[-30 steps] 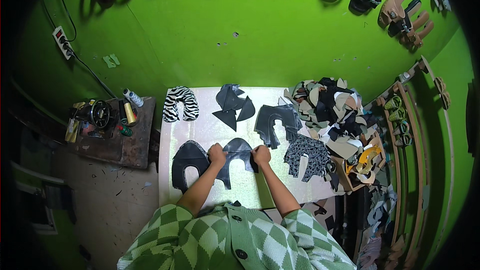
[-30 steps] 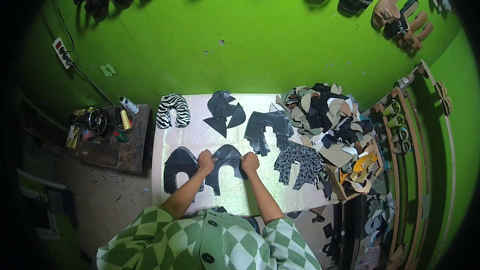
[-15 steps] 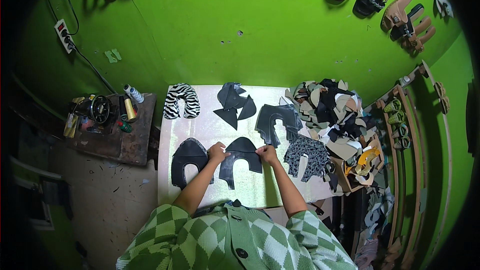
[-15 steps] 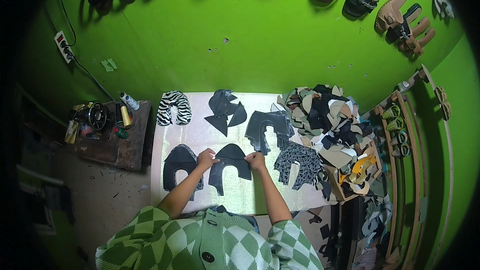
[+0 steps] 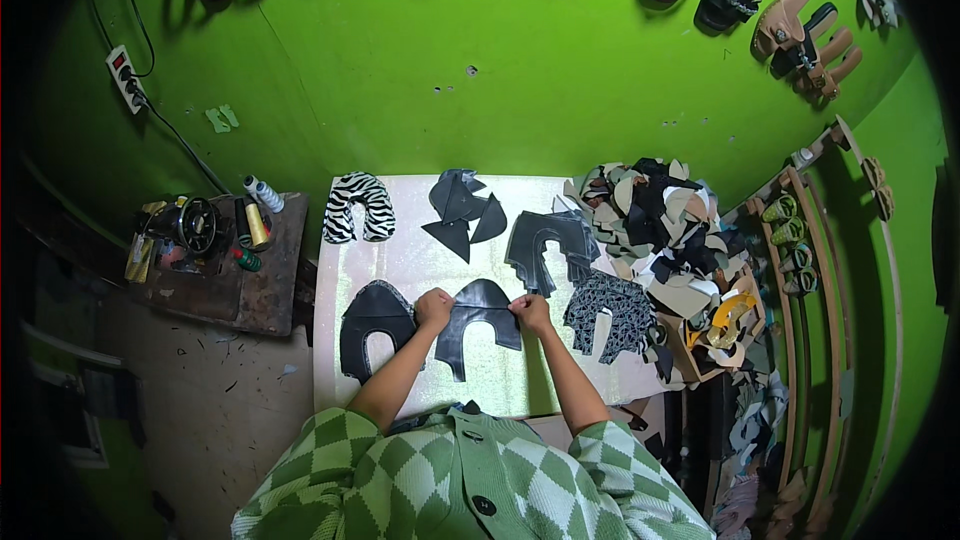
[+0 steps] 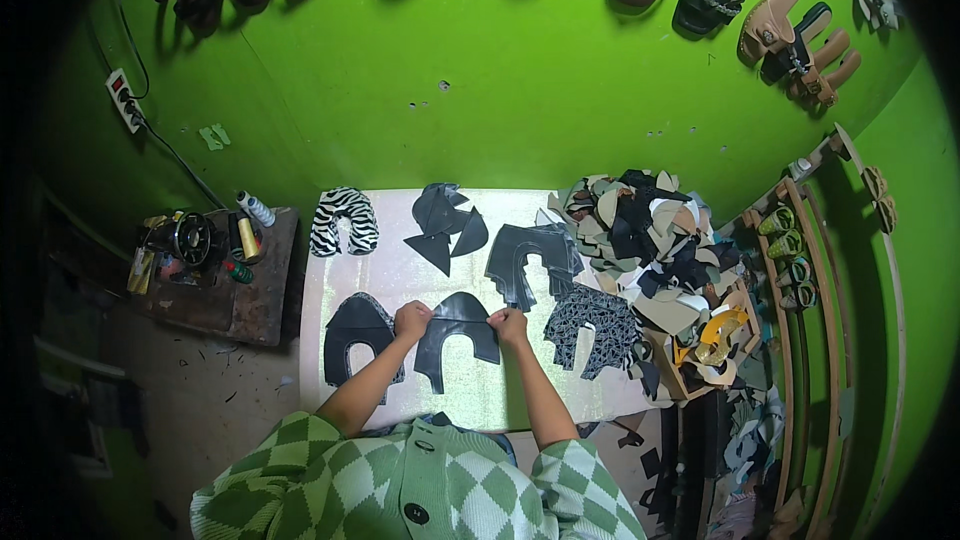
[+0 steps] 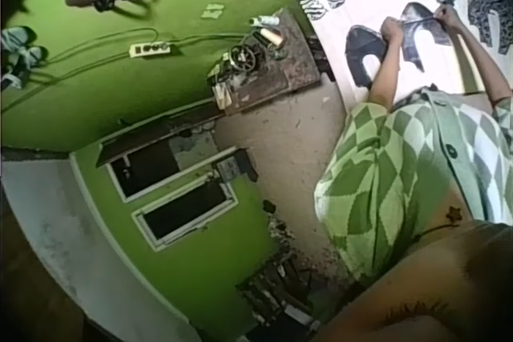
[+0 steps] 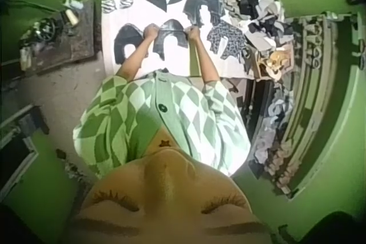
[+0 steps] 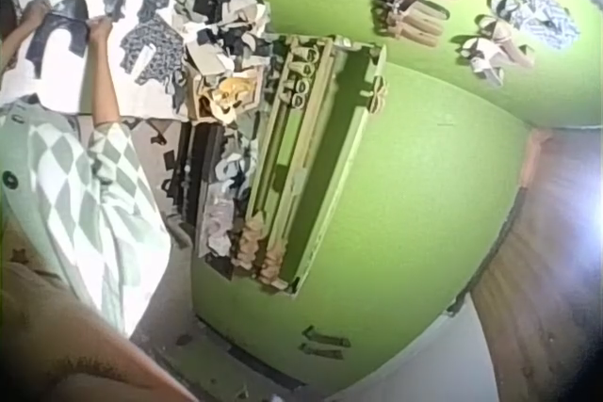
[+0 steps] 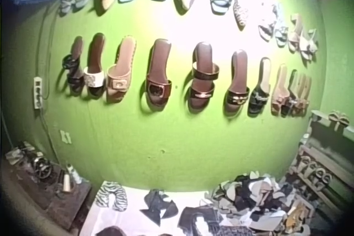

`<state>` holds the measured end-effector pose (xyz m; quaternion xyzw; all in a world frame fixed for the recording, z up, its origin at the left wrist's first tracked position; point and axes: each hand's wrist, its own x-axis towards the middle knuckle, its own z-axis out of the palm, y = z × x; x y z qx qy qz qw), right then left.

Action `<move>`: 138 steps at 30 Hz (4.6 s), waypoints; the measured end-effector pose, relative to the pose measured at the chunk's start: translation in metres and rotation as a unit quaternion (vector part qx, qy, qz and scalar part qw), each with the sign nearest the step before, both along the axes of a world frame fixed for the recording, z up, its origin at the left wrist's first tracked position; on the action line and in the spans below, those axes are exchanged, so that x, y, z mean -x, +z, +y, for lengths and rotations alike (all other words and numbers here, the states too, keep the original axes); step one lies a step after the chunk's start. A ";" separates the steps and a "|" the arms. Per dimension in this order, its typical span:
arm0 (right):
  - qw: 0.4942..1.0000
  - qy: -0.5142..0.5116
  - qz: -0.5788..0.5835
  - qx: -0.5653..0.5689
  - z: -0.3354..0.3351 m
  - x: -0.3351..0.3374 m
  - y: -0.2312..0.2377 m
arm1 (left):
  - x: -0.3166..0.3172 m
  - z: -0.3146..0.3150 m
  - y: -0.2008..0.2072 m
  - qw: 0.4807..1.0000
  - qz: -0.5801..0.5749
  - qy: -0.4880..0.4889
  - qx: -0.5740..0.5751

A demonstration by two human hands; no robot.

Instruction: Sorting and organizing patterned leather shoe components on a work table.

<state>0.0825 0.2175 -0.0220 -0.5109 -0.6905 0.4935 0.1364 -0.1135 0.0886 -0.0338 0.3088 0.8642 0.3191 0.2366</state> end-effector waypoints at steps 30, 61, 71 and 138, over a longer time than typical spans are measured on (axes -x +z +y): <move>0.980 -0.002 -0.190 -0.062 -0.005 0.028 0.006 | 0.004 0.024 -0.001 0.993 0.046 -0.075 0.077; 0.982 0.141 0.041 -0.123 -0.006 0.002 0.005 | -0.019 0.001 0.015 0.990 0.107 -0.094 -0.010; 0.994 0.086 0.027 -0.064 -0.004 -0.030 0.006 | -0.030 -0.003 0.029 0.994 0.012 -0.090 -0.061; 0.948 0.209 0.056 -0.234 -0.154 0.176 0.030 | 0.087 -0.147 0.061 0.976 0.136 0.032 -0.166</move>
